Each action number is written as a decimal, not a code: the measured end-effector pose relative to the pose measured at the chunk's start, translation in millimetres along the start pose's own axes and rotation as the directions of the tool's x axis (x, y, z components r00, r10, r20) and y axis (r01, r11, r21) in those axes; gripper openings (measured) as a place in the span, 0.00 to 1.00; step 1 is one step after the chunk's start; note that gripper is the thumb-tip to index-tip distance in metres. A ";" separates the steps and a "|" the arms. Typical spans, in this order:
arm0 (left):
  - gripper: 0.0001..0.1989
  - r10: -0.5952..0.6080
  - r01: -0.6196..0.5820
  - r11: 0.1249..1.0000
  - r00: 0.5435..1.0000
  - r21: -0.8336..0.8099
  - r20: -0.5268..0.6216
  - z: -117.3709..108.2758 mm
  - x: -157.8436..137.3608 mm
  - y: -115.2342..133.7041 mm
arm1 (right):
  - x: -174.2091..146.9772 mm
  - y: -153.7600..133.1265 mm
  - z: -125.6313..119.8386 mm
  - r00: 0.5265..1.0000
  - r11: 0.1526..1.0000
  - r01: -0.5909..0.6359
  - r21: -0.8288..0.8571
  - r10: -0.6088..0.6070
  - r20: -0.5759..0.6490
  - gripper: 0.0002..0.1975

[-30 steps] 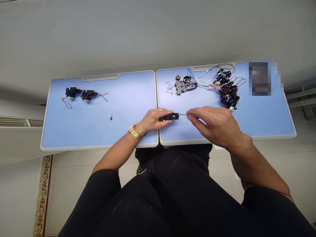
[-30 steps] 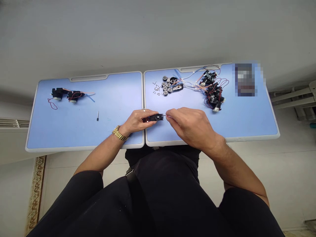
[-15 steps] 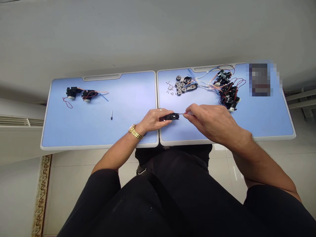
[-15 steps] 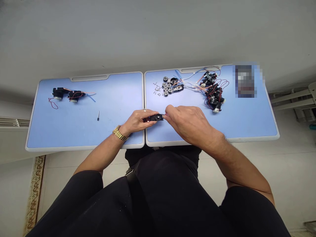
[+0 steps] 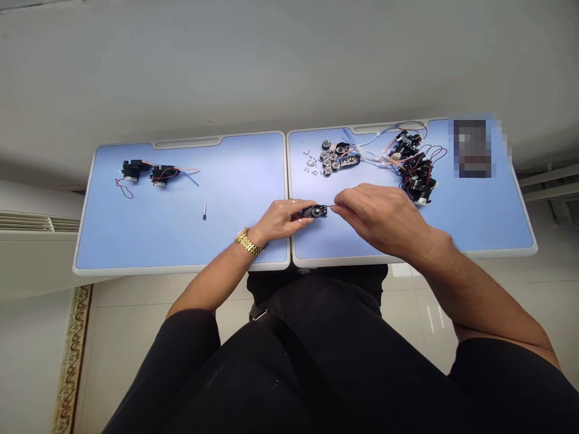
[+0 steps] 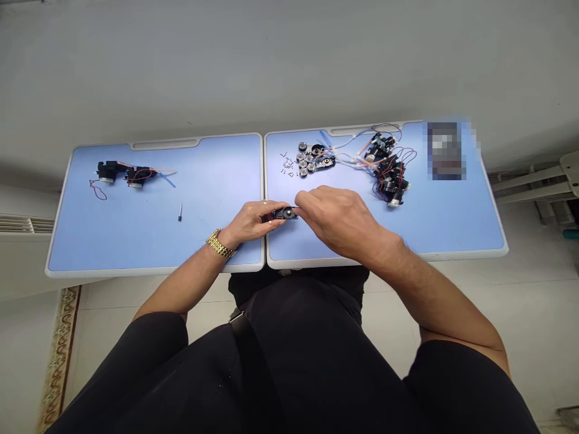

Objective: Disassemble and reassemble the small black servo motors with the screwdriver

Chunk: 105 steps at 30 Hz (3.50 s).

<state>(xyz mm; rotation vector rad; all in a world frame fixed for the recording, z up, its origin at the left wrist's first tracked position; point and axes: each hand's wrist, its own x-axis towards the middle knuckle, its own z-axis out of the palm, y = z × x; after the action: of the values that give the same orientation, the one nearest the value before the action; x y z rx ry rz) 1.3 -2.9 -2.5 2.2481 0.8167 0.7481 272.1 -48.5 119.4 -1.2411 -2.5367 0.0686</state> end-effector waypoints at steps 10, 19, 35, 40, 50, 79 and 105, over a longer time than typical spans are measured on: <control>0.22 0.031 -0.031 1.000 1.000 -0.001 -0.002 2.6 -0.3 -3.5 | 9.1 -7.1 -11.0 0.997 0.998 -0.010 -0.054 0.014 0.074 0.15; 0.21 0.012 -0.012 1.000 1.000 -0.022 0.001 2.4 -0.2 -3.8 | 10.1 0.4 1.7 0.998 0.996 -0.042 -0.077 0.045 0.036 0.19; 0.21 0.021 -0.021 0.999 1.000 -0.046 0.011 1.4 -0.2 -3.3 | 12.7 15.9 -10.3 0.987 1.000 -0.004 -0.031 0.009 0.163 0.15; 0.21 -0.002 0.002 0.999 1.000 -0.041 0.014 1.1 -0.3 -3.1 | 14.9 13.3 -4.7 0.984 0.977 -0.126 -0.171 0.145 0.104 0.25; 0.23 0.011 -0.010 0.999 1.000 -0.047 0.011 1.6 -0.1 -6.6 | 13.0 11.7 -9.3 0.994 0.996 0.078 -0.036 -0.075 0.085 0.15; 0.20 0.021 -0.022 0.995 1.000 -0.096 -0.014 1.9 1.1 2.0 | -40.1 16.2 88.2 0.566 0.122 -0.230 0.966 0.824 0.030 0.22; 0.27 0.148 -0.148 0.987 0.989 0.069 -0.002 12.1 -9.1 -0.4 | -17.9 5.6 90.6 0.951 0.728 -0.131 0.673 0.285 -0.123 0.15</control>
<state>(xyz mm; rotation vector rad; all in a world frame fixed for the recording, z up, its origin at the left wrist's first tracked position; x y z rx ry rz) 3.5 -13.4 -13.2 2.3890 0.6936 0.8082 259.3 -50.4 27.7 -1.1369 -1.8888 0.7707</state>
